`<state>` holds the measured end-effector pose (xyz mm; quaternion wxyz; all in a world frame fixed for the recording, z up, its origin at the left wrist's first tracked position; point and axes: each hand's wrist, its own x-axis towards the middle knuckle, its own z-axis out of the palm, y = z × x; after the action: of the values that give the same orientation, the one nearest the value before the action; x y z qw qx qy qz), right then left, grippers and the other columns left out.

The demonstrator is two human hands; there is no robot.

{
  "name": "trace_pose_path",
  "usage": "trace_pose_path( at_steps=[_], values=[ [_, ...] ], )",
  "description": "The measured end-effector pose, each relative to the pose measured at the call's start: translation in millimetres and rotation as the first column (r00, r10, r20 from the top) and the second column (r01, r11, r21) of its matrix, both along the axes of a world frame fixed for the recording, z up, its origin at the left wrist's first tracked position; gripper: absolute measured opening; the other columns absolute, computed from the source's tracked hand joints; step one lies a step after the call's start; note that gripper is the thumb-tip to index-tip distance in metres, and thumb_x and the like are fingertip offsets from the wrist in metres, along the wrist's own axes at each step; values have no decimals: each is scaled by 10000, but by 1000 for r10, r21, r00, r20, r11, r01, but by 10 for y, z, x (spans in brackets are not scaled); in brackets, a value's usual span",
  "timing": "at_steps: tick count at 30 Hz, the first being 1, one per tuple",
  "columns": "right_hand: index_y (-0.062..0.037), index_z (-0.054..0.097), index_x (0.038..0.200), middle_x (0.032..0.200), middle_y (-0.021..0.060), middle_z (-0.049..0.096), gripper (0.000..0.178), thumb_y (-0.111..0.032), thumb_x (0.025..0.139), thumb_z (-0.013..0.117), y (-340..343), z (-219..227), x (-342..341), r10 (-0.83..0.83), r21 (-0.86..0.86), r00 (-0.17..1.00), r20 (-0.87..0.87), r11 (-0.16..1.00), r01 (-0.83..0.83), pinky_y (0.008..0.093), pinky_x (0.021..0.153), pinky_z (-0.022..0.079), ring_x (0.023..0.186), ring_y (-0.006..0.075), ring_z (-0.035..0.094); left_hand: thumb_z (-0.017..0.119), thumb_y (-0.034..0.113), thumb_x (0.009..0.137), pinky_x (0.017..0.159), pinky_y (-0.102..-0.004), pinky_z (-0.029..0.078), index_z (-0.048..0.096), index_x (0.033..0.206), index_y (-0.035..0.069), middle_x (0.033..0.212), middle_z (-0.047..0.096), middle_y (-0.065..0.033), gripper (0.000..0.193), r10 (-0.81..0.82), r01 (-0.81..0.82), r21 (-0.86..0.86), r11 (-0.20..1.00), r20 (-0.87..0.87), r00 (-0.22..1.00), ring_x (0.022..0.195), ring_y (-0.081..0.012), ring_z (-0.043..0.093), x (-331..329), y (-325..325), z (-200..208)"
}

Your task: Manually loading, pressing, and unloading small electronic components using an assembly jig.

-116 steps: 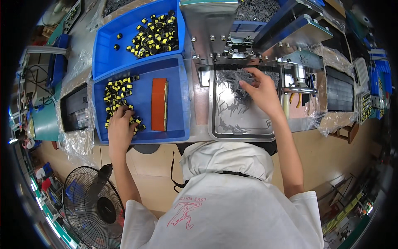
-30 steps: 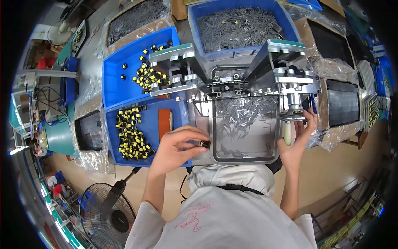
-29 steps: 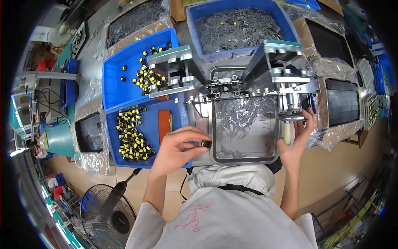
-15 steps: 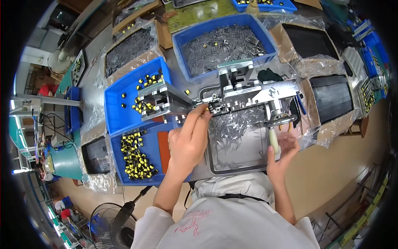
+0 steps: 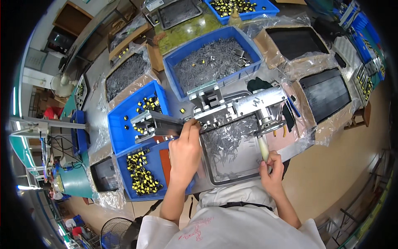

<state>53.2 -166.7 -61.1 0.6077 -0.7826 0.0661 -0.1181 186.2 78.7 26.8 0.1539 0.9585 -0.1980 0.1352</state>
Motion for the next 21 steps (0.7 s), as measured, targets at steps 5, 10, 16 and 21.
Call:
trace_pose_path(
  at_steps=[5,10,16,21],
  values=[
    [-26,434,924,774,109,468,208,77,842,595,-59,136,46,8,-67,1000,23,998,-6,297,568,397,606,203,449,625,-53,794,538,-403,541,619,1061,3,1120,662,-111,273,-7,8,-25,1000,43,999,625,-321,672,11,-49,-29],
    [-29,430,874,808,85,453,191,74,829,585,-229,513,137,-48,-301,998,39,952,58,282,618,416,676,157,471,639,-56,792,537,-409,536,629,1063,9,1071,656,-114,279,6,-2,-44,999,73,997,625,-325,665,7,-37,-33],
    [-17,481,888,707,69,455,150,60,835,599,-425,390,227,-244,-368,964,-104,910,191,300,594,432,620,168,485,641,-48,800,538,-413,538,642,1053,14,1055,660,-116,260,-2,8,-58,998,100,995,667,-329,672,21,-37,-42],
    [-6,494,875,684,80,532,140,24,867,631,-157,445,201,5,-205,963,-269,977,-62,296,581,480,598,171,593,649,-50,801,536,-411,546,647,1044,9,1057,668,-126,250,-12,17,-67,998,73,997,673,-332,677,34,-46,-62]
  ],
)
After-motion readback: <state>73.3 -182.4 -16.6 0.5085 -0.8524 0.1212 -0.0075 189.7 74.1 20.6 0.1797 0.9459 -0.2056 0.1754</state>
